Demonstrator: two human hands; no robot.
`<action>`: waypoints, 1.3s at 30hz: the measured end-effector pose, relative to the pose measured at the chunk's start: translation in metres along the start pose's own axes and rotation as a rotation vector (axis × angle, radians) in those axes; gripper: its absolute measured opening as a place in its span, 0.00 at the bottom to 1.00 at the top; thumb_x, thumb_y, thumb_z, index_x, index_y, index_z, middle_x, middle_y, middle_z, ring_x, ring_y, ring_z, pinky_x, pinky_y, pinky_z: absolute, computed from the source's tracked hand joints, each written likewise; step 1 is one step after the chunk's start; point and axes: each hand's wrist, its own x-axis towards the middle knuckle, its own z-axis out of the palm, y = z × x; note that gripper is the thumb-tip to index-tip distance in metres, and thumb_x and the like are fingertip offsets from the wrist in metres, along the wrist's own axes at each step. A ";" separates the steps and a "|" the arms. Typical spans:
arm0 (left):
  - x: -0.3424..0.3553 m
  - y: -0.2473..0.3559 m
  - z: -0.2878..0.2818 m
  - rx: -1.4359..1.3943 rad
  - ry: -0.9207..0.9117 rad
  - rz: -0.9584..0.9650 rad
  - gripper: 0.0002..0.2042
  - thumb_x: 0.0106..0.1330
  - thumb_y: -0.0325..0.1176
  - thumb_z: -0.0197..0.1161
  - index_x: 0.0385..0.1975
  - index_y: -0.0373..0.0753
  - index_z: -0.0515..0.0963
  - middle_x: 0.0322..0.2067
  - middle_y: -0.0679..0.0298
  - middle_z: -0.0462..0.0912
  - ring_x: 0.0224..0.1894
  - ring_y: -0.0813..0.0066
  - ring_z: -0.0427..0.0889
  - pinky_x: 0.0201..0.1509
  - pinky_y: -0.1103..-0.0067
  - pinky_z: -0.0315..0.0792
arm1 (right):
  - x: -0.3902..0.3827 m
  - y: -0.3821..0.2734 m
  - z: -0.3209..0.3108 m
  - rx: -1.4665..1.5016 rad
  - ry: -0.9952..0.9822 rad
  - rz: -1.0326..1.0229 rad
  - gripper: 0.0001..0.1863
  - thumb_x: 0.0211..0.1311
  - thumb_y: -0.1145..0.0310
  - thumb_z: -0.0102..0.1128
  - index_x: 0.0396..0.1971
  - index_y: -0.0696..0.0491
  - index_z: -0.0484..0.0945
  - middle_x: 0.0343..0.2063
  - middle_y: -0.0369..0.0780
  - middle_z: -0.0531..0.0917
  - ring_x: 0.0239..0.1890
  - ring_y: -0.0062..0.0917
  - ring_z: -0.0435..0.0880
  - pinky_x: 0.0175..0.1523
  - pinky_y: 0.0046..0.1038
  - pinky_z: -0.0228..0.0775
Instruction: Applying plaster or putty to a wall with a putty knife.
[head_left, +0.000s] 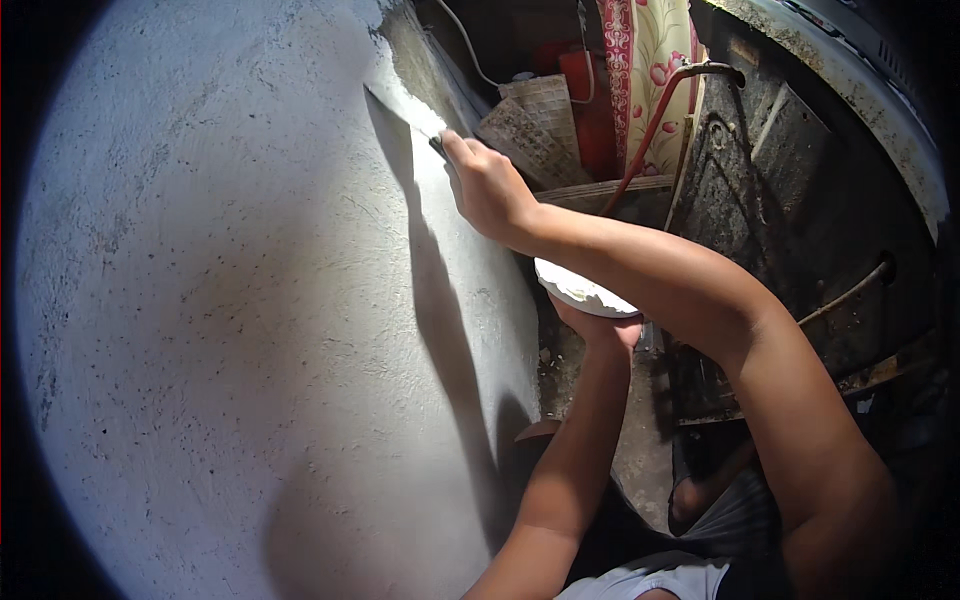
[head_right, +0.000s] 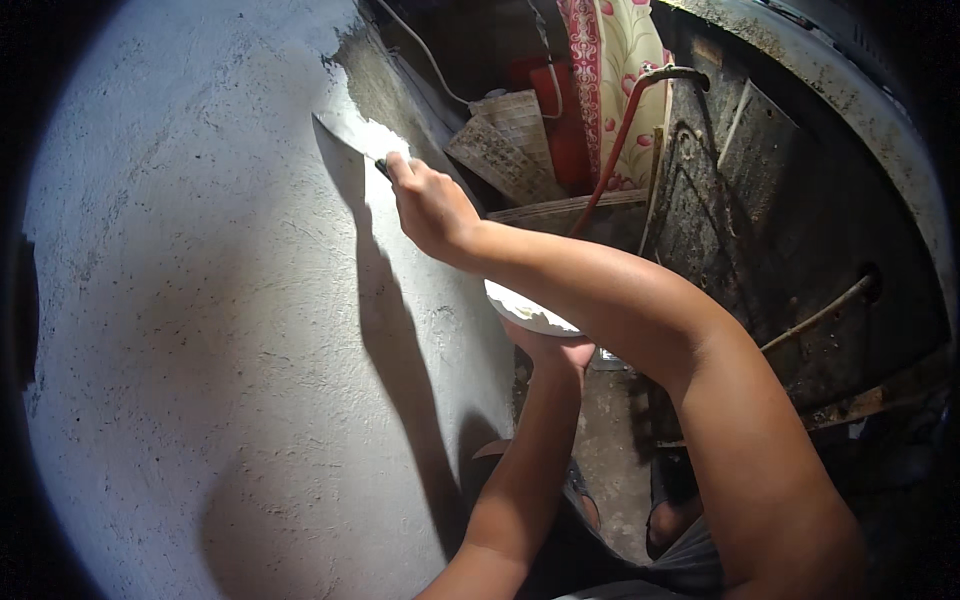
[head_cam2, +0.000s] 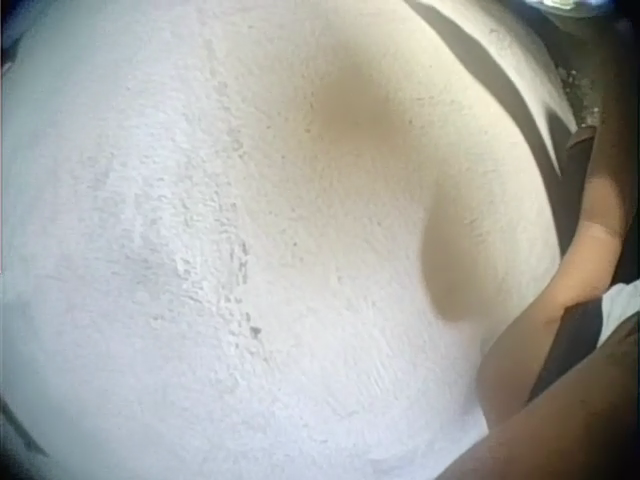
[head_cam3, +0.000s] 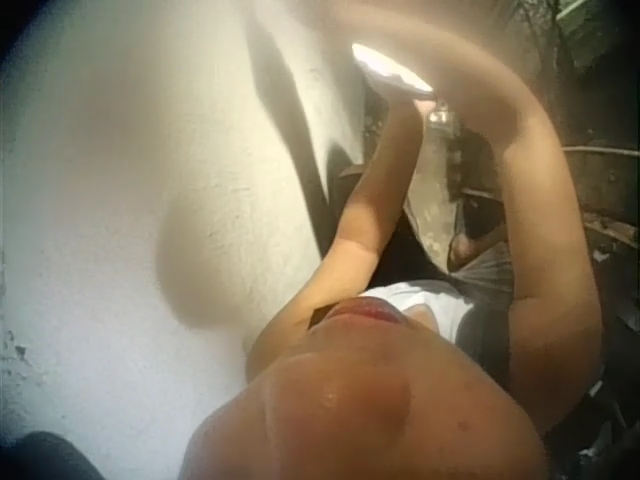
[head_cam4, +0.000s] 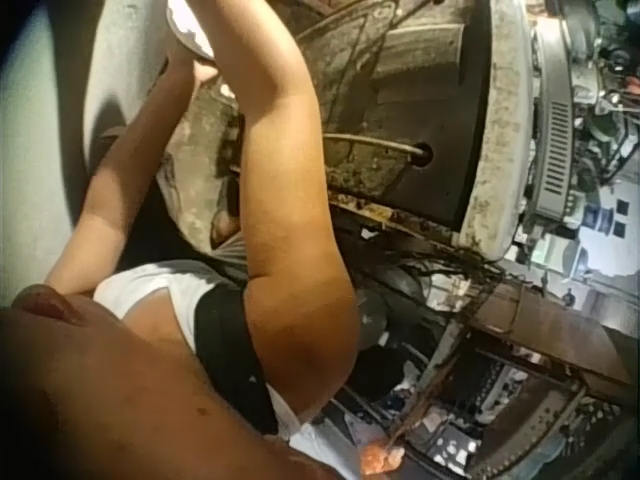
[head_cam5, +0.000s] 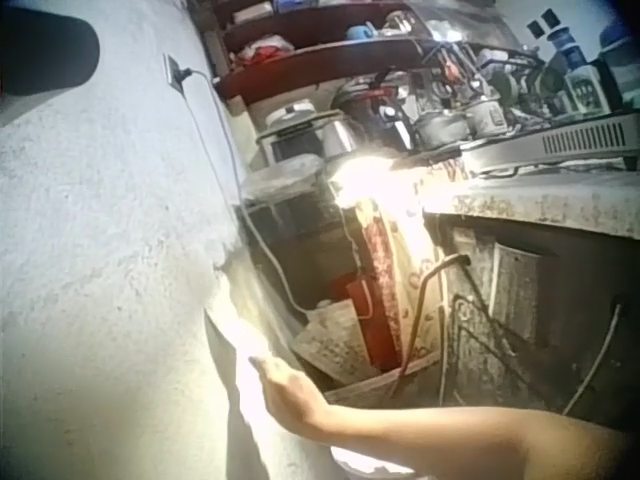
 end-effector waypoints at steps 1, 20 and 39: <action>0.001 0.001 -0.003 -0.004 0.002 -0.001 0.38 0.70 0.72 0.42 0.73 0.53 0.62 0.67 0.67 0.71 0.69 0.61 0.70 0.71 0.59 0.66 | -0.004 0.000 -0.005 -0.002 -0.004 0.001 0.18 0.64 0.82 0.54 0.55 0.64 0.73 0.38 0.58 0.83 0.39 0.54 0.86 0.43 0.46 0.79; 0.035 -0.004 -0.046 0.405 -0.257 0.355 0.41 0.66 0.72 0.47 0.70 0.46 0.66 0.65 0.59 0.73 0.66 0.54 0.73 0.71 0.55 0.67 | -0.004 -0.064 -0.003 0.089 -0.156 0.202 0.13 0.62 0.83 0.46 0.46 0.71 0.69 0.35 0.66 0.81 0.40 0.60 0.85 0.46 0.49 0.79; -0.003 -0.003 0.012 0.042 0.052 0.098 0.40 0.66 0.71 0.47 0.69 0.47 0.67 0.67 0.60 0.71 0.68 0.54 0.71 0.71 0.54 0.66 | -0.002 -0.043 -0.013 0.017 -0.174 0.168 0.09 0.59 0.84 0.48 0.37 0.71 0.75 0.30 0.66 0.82 0.35 0.57 0.87 0.41 0.49 0.80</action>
